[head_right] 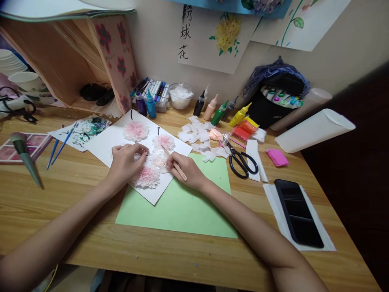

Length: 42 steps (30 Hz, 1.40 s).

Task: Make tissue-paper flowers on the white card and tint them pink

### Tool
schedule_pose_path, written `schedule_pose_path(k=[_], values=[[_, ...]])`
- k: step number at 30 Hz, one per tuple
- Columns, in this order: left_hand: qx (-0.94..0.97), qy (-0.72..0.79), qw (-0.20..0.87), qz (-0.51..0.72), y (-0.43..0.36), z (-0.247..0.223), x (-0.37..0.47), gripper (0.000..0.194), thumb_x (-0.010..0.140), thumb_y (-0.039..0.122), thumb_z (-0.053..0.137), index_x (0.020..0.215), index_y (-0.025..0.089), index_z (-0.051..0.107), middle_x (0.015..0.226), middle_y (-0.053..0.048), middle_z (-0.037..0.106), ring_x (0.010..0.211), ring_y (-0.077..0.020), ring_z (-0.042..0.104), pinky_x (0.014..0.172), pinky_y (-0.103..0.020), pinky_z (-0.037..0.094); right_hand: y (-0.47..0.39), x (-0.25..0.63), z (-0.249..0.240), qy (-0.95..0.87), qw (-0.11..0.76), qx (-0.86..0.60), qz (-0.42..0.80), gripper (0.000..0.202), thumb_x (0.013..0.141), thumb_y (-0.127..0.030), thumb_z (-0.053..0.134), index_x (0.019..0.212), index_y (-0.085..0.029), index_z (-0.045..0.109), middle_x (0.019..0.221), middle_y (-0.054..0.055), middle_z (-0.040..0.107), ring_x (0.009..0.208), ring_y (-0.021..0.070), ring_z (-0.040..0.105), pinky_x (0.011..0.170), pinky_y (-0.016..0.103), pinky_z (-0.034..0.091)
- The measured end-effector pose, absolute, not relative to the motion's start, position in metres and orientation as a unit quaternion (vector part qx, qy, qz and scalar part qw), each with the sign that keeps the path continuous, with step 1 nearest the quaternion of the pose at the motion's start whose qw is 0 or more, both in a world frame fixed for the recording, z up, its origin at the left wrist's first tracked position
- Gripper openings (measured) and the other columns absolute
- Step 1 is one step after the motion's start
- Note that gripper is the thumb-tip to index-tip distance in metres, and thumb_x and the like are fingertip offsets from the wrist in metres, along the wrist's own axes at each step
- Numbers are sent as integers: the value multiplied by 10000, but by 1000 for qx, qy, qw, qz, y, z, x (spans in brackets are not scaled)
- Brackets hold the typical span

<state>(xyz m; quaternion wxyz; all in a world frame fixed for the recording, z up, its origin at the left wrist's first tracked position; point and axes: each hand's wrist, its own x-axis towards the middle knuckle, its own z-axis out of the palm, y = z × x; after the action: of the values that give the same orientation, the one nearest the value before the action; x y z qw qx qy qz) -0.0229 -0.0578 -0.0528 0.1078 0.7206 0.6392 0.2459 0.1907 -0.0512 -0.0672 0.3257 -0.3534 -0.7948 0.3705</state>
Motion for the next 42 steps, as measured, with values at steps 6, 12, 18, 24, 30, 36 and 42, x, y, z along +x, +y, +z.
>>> schedule_pose_path(k=[6,12,18,24,30,36,42], values=[[720,639,107,247,-58,-52,-22,143,855,199,480,867,224,621,850,-4,708,891,-193,603,869,-400,265,-47,180,-75,-793,366,-387,297,133,795,-161,594,754,-202,475,743,5,609,644,128,552,611,241,419],[720,640,108,244,-58,-51,-22,138,855,194,481,862,228,615,852,-5,711,892,-192,600,876,-397,262,-44,169,-76,-798,388,-398,232,165,793,-170,605,748,-209,451,732,6,573,662,143,529,627,259,416],[718,641,110,247,-59,-52,-22,136,856,200,482,857,226,615,842,-7,706,890,-193,597,877,-397,266,-51,183,-69,-789,452,-359,211,195,911,-335,480,764,-210,506,700,17,559,640,155,512,622,292,413],[716,643,112,245,-58,-51,-21,135,853,199,476,850,224,609,842,-11,709,894,-202,592,874,-401,270,-65,200,-71,-820,484,-200,232,464,990,-316,205,652,-212,506,533,14,497,501,142,431,520,298,358],[719,641,108,248,-59,-52,-22,134,855,200,477,844,227,608,849,-10,711,896,-201,591,873,-403,270,-61,192,-78,-860,415,-197,220,391,978,-239,242,696,-194,510,577,38,561,542,145,460,552,292,389],[720,640,108,243,-59,-53,-22,135,856,205,475,859,228,607,854,-10,712,899,-198,588,880,-402,272,-58,191,-81,-865,404,-219,201,398,982,-241,250,696,-182,520,588,37,546,555,141,466,568,285,394],[721,639,108,247,-59,-52,-22,141,857,208,466,864,229,606,852,-15,713,903,-208,589,877,-405,273,-57,185,-79,-835,419,-273,229,448,991,-318,251,649,-192,511,573,27,536,544,141,488,561,290,408]])
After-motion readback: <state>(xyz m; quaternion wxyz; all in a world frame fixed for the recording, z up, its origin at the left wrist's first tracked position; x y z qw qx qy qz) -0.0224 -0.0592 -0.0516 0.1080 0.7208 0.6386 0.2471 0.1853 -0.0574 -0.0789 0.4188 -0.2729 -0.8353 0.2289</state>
